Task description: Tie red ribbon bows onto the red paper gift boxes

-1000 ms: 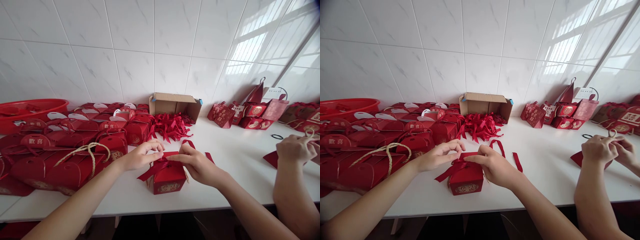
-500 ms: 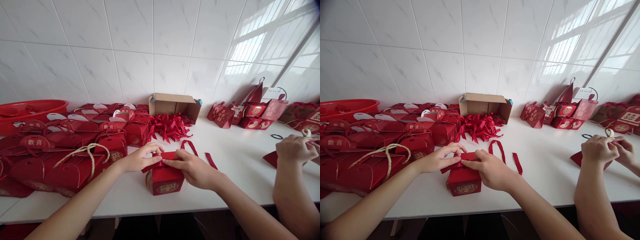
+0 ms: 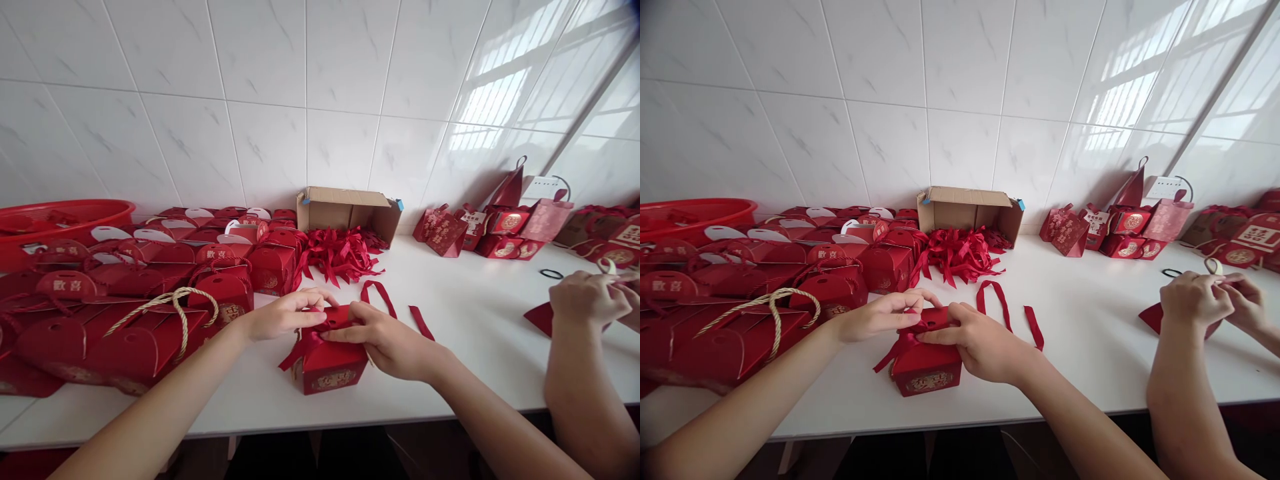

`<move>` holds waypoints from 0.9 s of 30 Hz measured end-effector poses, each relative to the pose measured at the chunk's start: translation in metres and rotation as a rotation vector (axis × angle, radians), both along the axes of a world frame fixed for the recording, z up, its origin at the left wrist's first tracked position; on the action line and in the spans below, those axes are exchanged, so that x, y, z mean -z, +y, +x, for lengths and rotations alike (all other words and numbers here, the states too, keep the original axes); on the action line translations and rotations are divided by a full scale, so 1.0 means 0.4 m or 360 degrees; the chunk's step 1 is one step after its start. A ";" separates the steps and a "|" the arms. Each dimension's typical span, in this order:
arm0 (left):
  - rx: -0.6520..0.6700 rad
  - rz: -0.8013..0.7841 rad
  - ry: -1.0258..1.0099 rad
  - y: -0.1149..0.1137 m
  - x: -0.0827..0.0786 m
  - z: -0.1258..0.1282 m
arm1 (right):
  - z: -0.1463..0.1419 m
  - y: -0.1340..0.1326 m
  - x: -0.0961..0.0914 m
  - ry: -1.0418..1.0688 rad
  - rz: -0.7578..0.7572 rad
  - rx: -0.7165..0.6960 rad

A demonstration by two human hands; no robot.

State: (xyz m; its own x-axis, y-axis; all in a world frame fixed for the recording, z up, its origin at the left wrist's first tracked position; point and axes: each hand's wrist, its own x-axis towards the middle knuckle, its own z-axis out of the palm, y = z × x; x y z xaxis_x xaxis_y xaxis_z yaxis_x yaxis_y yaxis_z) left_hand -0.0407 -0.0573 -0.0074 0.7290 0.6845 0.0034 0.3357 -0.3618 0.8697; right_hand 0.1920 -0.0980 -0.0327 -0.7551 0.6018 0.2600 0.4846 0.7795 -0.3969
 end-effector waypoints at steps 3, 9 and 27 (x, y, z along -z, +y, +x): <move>-0.0139 0.0104 0.0037 -0.007 0.013 0.016 | -0.003 -0.005 -0.007 0.0016 -0.0031 -0.0032; -0.0333 0.0531 0.0037 0.003 0.046 0.036 | -0.004 -0.003 -0.013 -0.0013 -0.0024 -0.0076; -0.0378 0.0306 -0.0181 -0.020 0.048 0.066 | -0.006 0.015 -0.009 0.0832 0.0106 0.0495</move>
